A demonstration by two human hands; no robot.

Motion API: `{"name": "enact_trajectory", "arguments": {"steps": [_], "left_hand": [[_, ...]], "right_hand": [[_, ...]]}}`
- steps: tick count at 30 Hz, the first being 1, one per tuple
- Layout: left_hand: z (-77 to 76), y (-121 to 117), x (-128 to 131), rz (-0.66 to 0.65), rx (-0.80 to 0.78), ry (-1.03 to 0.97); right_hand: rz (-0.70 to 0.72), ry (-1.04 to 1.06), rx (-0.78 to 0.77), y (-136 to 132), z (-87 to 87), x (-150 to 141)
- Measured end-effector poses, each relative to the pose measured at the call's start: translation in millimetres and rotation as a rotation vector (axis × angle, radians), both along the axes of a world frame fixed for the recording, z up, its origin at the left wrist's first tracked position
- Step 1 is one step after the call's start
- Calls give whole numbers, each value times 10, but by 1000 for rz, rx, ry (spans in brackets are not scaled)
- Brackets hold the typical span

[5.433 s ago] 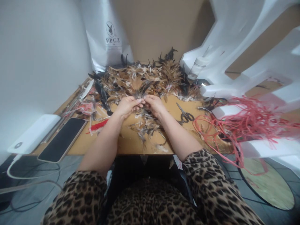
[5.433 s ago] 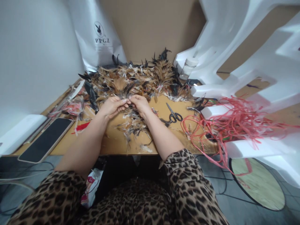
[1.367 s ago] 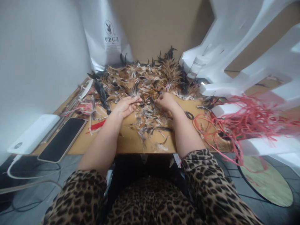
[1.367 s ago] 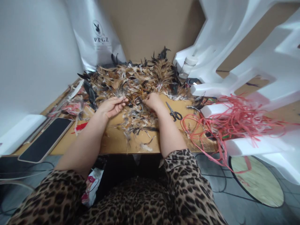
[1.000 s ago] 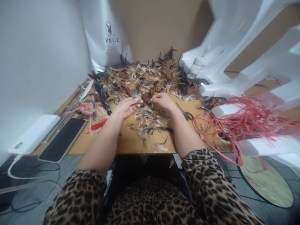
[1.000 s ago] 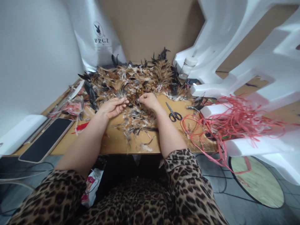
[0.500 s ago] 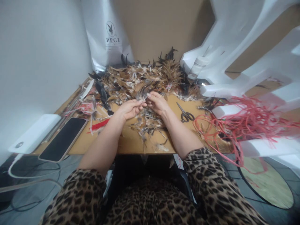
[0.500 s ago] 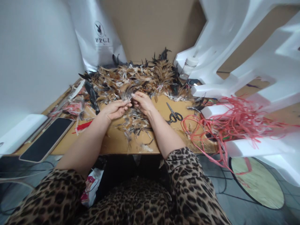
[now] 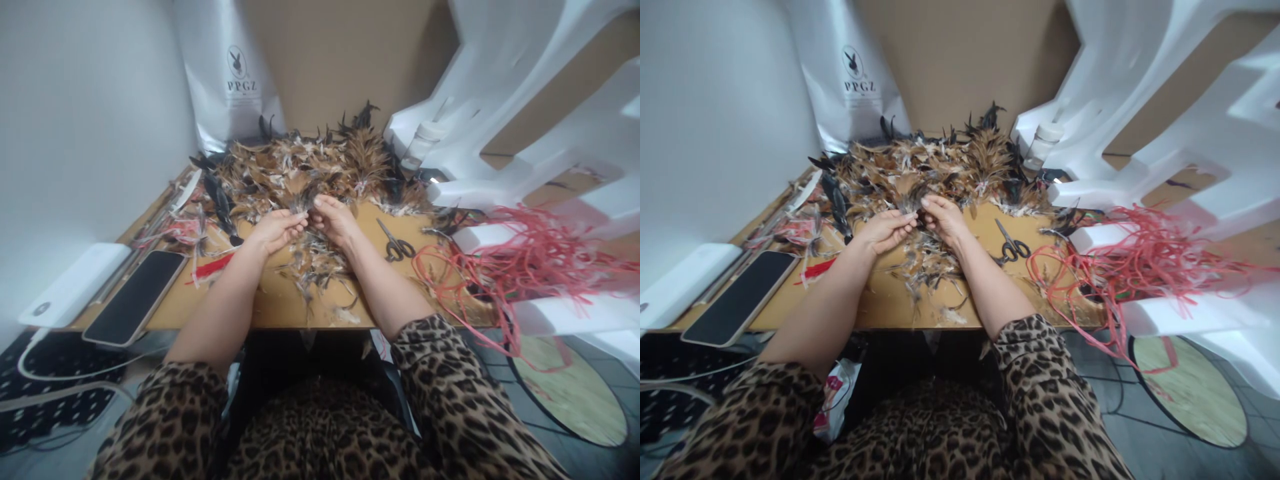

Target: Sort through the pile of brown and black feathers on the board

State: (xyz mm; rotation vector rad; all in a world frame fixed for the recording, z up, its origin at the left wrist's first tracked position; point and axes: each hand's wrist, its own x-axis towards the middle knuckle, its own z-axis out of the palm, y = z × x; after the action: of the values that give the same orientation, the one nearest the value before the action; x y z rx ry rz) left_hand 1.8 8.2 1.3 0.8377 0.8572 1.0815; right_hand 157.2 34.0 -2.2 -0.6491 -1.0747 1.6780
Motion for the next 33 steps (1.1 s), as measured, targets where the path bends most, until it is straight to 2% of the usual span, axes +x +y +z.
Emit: {"name": "enact_trajectory", "arguments": {"steps": [4,7,10,18,25,30,31,33], "left_hand": [[-2,7,27,164,91,95],[13,-6,53,199,128,176],[27,-21,70,180,135,201],[26,-14,36,45,18,0],[12,-4,17,-13,4,16],[25,-18,9,22,39,72],[32,-19,7,38,38,73],[45,-17,4,79,30,64]], "right_hand": [[-58,-65,-16,-28,14,-33],[-112,-170,18,-45,-13,-72],[-140,-192,30,-46,-48,-101],[-159,-179,-8,-39,-48,-94],[-223,-245,17,-82,-23,-122],[-111,-319,60,-41,60,18],[-113,-358,68,-19,93,87],[-225,-468,148,38,160,253]]}}
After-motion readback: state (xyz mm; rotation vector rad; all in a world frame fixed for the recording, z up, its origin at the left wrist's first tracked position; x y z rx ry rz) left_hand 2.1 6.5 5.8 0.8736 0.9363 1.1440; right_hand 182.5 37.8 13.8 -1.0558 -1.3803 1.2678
